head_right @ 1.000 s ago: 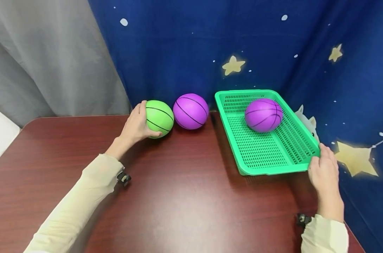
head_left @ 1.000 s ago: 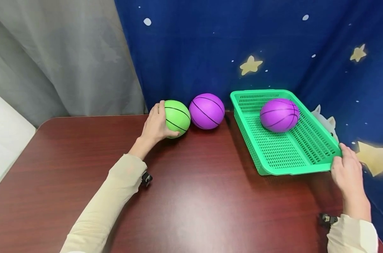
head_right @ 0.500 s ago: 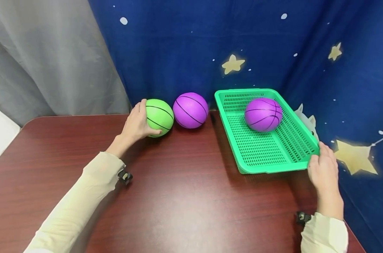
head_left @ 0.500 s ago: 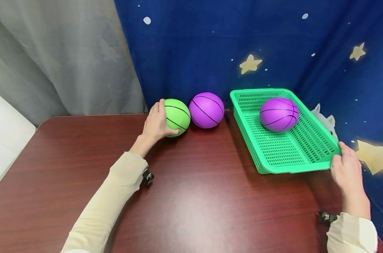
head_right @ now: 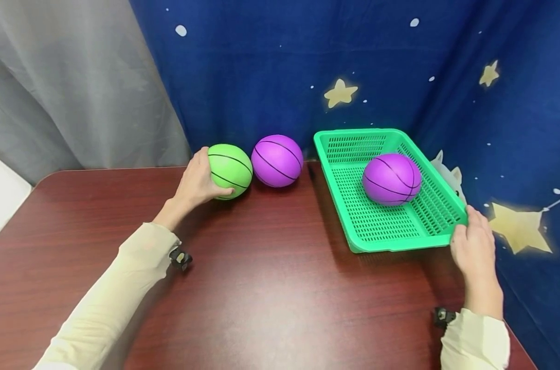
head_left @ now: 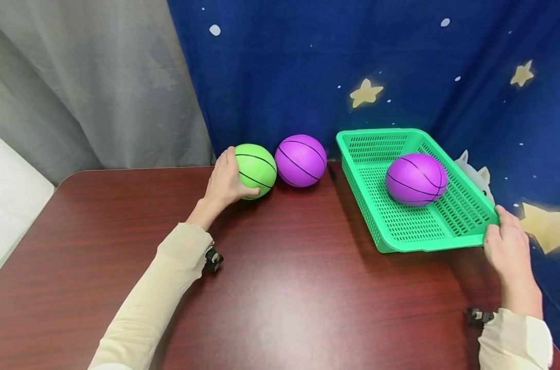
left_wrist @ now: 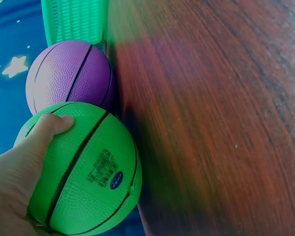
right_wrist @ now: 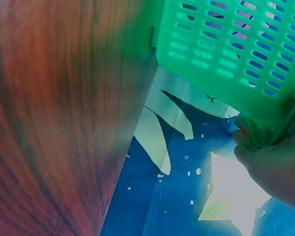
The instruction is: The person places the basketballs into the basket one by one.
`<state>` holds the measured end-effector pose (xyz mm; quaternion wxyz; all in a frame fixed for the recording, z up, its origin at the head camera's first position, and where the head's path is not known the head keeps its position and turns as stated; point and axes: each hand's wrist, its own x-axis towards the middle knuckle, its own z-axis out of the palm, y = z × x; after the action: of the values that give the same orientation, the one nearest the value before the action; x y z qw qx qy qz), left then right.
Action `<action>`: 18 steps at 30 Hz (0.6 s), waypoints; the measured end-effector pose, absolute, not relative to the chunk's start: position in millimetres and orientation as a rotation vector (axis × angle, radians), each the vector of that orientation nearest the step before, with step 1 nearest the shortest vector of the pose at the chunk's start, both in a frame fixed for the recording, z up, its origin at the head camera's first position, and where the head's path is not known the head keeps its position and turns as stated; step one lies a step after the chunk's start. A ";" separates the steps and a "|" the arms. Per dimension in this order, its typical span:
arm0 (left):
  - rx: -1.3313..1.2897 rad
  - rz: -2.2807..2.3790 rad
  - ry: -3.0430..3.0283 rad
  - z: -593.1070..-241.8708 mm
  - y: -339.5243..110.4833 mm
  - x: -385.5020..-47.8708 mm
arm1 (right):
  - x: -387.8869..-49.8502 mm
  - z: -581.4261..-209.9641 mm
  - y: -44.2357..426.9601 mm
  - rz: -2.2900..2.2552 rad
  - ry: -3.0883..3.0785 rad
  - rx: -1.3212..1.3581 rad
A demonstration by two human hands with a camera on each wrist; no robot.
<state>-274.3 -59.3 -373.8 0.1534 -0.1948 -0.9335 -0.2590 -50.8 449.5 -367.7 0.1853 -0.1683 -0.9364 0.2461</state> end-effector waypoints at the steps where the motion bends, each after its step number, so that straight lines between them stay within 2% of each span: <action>1: -0.555 -0.747 -2.675 -374.3 -60.0 -274.2 | -50.9 -367.5 449.6 0.693 -2.638 -0.472; 18: -0.533 -0.856 -2.604 -362.3 -76.5 -266.6 | -50.2 -367.7 449.2 0.686 -2.664 -0.476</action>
<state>-266.6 -76.5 -362.3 0.1736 -0.1881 -0.9184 -0.3017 -50.2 449.2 -367.7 0.1741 -0.1680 -0.9396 0.2420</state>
